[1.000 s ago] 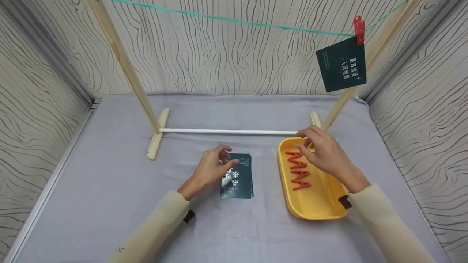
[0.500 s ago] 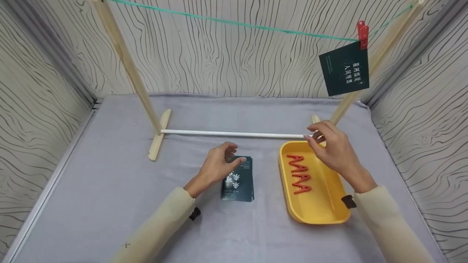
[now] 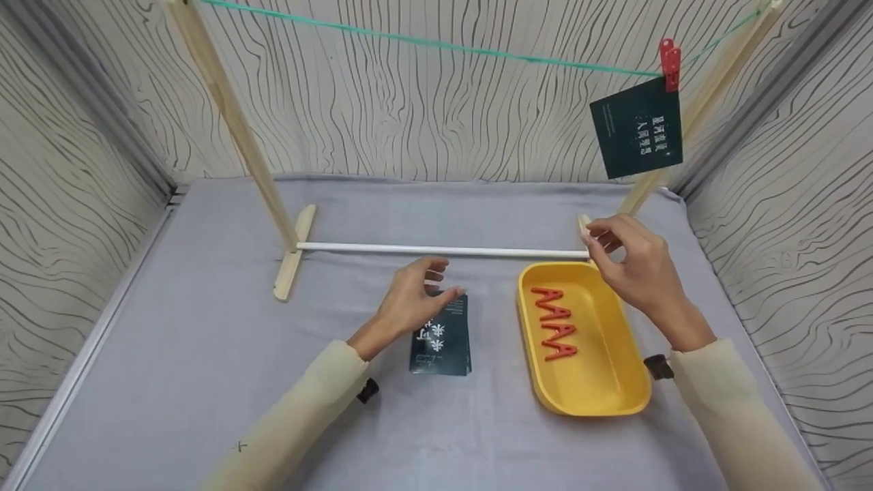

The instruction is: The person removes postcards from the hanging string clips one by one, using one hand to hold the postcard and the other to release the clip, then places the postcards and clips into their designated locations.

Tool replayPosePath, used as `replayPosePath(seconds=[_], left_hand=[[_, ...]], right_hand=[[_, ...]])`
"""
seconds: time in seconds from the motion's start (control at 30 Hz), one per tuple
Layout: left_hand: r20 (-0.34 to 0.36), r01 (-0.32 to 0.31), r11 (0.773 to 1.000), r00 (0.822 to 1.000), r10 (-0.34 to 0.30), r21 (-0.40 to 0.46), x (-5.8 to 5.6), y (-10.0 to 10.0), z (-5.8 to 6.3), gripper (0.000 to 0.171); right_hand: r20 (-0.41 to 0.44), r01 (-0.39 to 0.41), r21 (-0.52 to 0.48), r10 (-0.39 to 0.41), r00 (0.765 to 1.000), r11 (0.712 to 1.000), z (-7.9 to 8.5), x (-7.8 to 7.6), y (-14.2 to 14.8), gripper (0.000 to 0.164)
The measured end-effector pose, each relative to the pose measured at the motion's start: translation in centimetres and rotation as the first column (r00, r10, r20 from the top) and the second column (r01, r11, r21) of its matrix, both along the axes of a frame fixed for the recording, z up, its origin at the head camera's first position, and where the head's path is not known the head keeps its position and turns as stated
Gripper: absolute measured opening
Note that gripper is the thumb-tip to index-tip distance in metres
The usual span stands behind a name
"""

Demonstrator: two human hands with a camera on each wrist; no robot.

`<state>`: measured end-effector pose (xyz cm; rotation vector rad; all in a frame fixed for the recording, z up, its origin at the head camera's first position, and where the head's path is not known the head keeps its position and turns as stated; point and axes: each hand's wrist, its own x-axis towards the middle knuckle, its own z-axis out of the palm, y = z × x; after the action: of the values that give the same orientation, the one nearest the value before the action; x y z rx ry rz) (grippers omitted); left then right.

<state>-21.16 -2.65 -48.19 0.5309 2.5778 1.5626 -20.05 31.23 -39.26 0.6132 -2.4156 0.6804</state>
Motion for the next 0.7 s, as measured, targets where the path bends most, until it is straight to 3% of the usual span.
replayPosePath(seconds=[0.37,0.7], left_hand=[[-0.022,-0.008,0.999,1.0,0.009,0.033,-0.5,0.5,0.8,0.056],[-0.064,-0.033,0.999,0.997,0.033,0.009,-1.0,1.0,1.5,0.056]], right_hand=[[-0.004,0.045,-0.054,-0.045,0.999,0.998,1.8,-0.2,0.5,0.019],[-0.015,0.097,-0.065,-0.098,0.995,0.993,2.9,-0.1,0.8,0.023]])
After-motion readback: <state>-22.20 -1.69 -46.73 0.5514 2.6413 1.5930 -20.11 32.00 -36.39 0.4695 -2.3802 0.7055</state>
